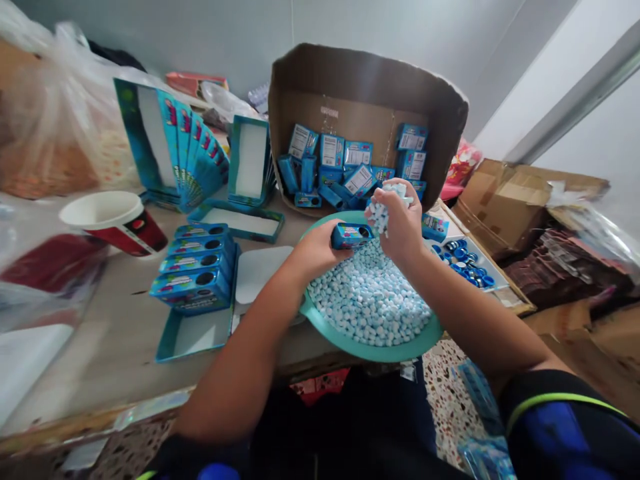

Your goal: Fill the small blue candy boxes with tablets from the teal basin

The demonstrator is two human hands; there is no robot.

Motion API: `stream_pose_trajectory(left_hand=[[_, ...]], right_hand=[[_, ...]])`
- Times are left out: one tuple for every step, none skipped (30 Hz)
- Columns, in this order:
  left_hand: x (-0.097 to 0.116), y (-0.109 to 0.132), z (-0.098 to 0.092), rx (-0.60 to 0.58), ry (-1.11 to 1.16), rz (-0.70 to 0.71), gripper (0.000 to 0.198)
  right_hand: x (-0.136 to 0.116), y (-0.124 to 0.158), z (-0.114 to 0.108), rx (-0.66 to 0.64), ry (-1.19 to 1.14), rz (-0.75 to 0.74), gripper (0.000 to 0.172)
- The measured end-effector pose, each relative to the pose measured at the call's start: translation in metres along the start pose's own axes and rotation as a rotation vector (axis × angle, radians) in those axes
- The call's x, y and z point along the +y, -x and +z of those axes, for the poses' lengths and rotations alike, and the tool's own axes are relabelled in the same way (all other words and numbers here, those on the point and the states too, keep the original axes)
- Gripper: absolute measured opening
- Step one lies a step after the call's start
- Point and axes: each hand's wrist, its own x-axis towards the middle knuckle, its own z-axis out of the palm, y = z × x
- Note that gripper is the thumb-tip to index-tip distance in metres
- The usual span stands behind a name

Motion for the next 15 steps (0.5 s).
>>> stream_pose_trajectory(left_hand=[[0.0,0.001,0.0,-0.01,-0.014,0.012,0.045],[0.0,0.002,0.001,-0.019,-0.027,0.026,0.045],[-0.001,0.003,0.002,-0.026,-0.039,0.039,0.045],[-0.001,0.003,0.003,-0.033,-0.051,0.052,0.045],[-0.001,0.004,0.003,-0.041,-0.063,0.064,0.044],[-0.001,0.005,0.004,-0.045,-0.072,0.073,0.043],[-0.001,0.005,0.005,-0.047,-0.079,0.082,0.043],[-0.002,0.004,0.005,-0.05,-0.08,0.09,0.044],[-0.002,0.004,0.005,-0.052,-0.076,0.096,0.045],[-0.002,0.003,0.005,-0.053,-0.069,0.098,0.045],[-0.003,0.001,0.005,-0.054,-0.062,0.095,0.045],[-0.003,0.0,0.005,-0.055,-0.057,0.09,0.045],[-0.003,0.0,0.005,-0.056,-0.056,0.084,0.045],[-0.003,0.0,0.005,-0.052,-0.061,0.076,0.044],[-0.002,0.0,0.005,-0.051,-0.076,0.068,0.044]], right_hand=[[0.004,-0.001,0.004,0.022,-0.004,-0.016,0.032],[0.007,-0.001,0.006,0.035,-0.004,-0.024,0.033],[0.011,0.0,0.007,0.042,-0.003,-0.025,0.034],[0.013,0.001,0.007,0.046,-0.002,-0.023,0.035],[0.016,0.002,0.006,0.048,-0.003,-0.02,0.036],[0.017,0.003,0.005,0.048,-0.005,-0.015,0.036],[0.018,0.003,0.003,0.042,-0.006,-0.004,0.036],[0.019,0.003,0.002,0.033,-0.004,0.008,0.036],[0.019,0.002,0.001,0.018,0.006,0.022,0.036],[0.019,0.0,0.0,0.003,0.02,0.035,0.036],[0.019,-0.001,0.0,-0.007,0.033,0.046,0.037],[0.02,-0.003,0.0,-0.008,0.043,0.055,0.038],[0.02,-0.004,0.0,-0.005,0.048,0.064,0.039],[0.021,-0.005,0.001,-0.002,0.049,0.075,0.039],[0.021,-0.005,0.0,-0.003,0.048,0.087,0.04]])
